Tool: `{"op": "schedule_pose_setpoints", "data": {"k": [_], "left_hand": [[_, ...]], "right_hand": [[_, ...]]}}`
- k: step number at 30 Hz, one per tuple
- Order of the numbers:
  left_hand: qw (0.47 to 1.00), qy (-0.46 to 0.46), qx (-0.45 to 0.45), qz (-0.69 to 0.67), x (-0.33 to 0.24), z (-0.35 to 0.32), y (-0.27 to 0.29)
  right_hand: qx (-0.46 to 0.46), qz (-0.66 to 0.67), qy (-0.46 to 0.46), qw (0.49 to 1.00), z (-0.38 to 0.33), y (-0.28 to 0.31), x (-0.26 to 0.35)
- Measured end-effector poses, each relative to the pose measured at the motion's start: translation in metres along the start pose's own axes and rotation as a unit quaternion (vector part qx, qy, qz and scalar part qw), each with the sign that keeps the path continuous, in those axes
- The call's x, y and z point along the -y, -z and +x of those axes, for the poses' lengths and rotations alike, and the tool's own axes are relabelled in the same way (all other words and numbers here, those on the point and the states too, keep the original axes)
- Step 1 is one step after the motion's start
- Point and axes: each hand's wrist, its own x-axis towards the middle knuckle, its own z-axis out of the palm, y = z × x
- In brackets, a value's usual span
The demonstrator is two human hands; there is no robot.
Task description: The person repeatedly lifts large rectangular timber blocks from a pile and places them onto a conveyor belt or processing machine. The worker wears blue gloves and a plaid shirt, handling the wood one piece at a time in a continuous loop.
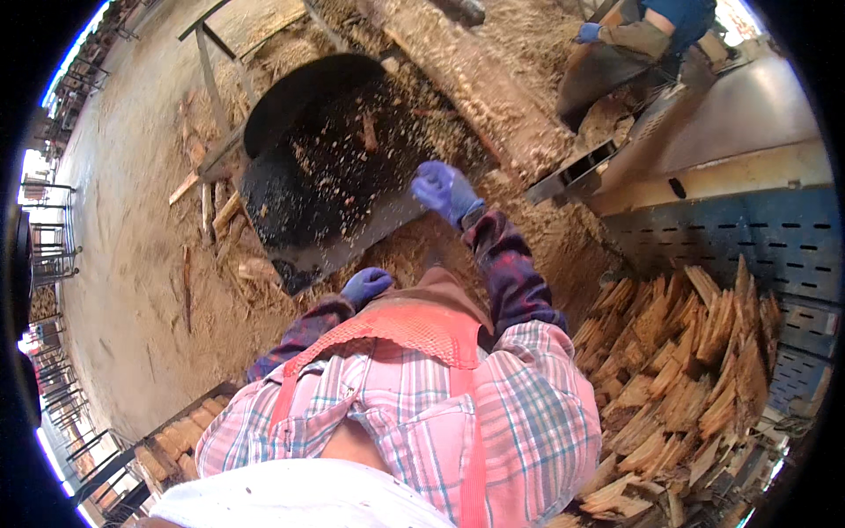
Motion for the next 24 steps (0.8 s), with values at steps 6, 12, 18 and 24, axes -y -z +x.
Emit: {"op": "schedule_pose_setpoints", "data": {"k": [6,12,18,24], "left_hand": [[0.995,-0.020,-0.077,-0.051,-0.001,0.044,-0.002],[0.982,0.009,-0.130,-0.133,-0.014,0.051,-0.002],[0.961,0.076,-0.144,-0.222,-0.005,0.030,-0.019],[0.952,0.103,-0.152,-0.247,-0.005,0.032,-0.025]], "right_hand": [[-0.212,-0.428,-0.112,0.872,0.125,0.178,0.024],[-0.176,-0.587,-0.266,0.744,0.152,0.261,0.032],[-0.122,-0.487,-0.337,0.796,0.187,0.348,-0.044],[-0.075,-0.460,-0.339,0.817,0.189,0.345,-0.039]]}}
